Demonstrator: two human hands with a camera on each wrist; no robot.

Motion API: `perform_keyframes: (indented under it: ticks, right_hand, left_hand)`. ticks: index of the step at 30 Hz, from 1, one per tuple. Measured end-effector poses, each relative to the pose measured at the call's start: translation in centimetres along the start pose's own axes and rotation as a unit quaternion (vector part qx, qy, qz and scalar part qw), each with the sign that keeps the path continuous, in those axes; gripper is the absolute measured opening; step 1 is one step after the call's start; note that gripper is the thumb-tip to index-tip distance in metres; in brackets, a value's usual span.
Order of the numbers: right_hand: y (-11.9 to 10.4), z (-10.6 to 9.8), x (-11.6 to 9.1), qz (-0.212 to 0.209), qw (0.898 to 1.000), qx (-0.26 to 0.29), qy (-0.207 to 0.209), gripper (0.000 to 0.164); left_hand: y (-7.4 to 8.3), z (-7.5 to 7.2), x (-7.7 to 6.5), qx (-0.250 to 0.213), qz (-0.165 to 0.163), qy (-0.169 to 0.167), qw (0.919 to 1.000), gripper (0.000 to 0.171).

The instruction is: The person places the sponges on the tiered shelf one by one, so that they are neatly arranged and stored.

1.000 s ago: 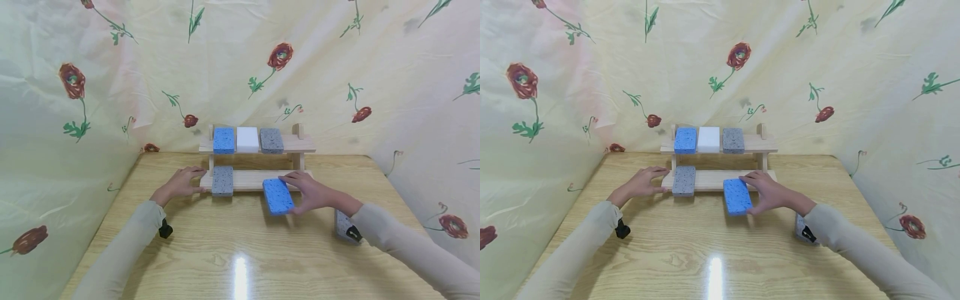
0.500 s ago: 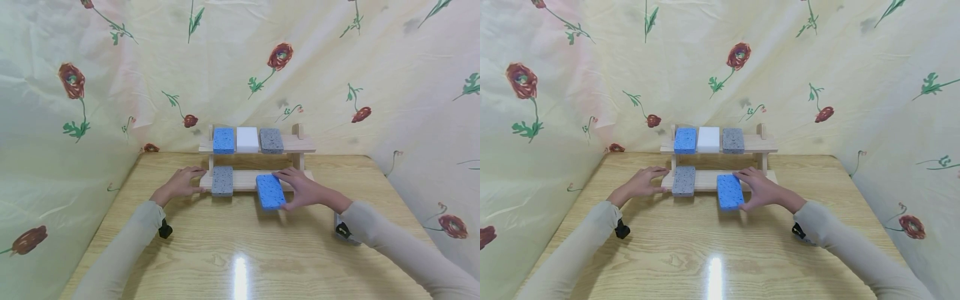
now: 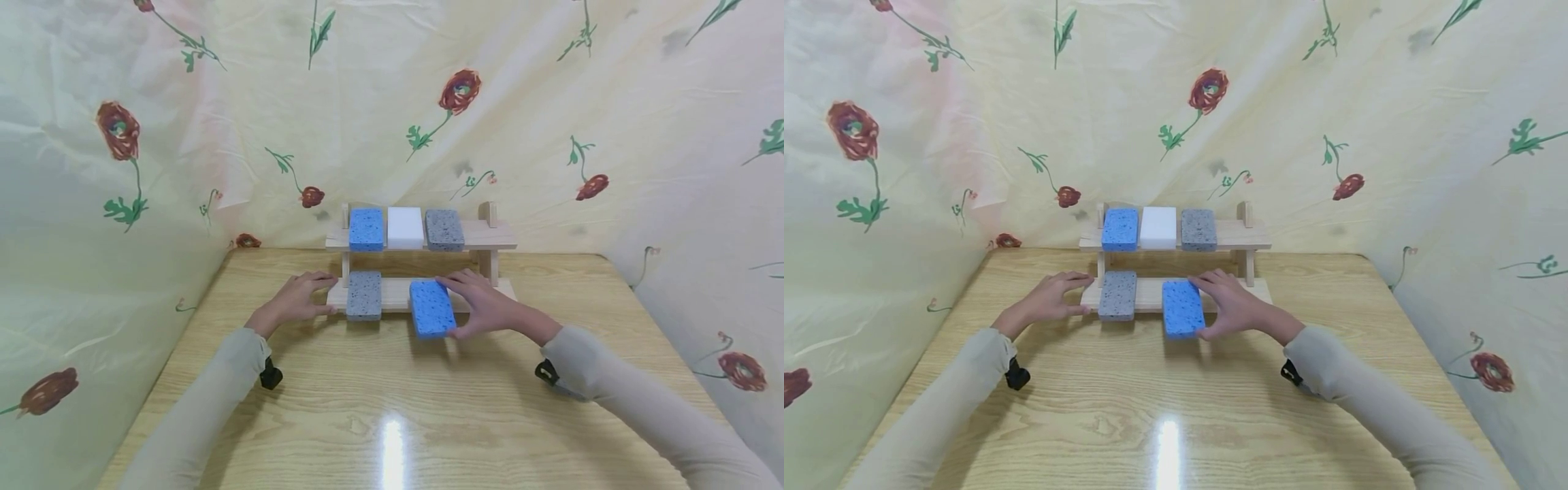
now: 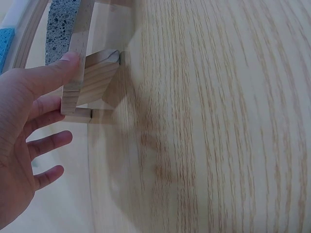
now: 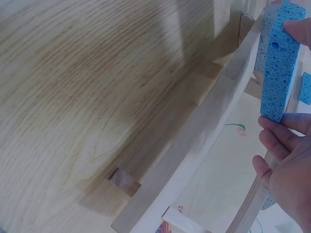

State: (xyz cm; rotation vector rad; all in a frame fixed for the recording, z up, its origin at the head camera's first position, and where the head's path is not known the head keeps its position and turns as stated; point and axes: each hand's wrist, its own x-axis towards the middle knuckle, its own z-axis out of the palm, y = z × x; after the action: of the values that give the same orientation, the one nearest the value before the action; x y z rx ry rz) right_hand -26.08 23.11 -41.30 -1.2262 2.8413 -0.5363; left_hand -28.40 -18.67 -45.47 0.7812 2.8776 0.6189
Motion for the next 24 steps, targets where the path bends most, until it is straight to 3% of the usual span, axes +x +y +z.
perform_keyframes:
  ticks: [24]
  right_hand:
    - [-0.3,0.3,1.8,0.016,1.0,0.018,-0.001,0.107]
  left_hand:
    - [0.0,0.0,0.1,-0.002,-0.01,-0.009,0.9999,0.074]
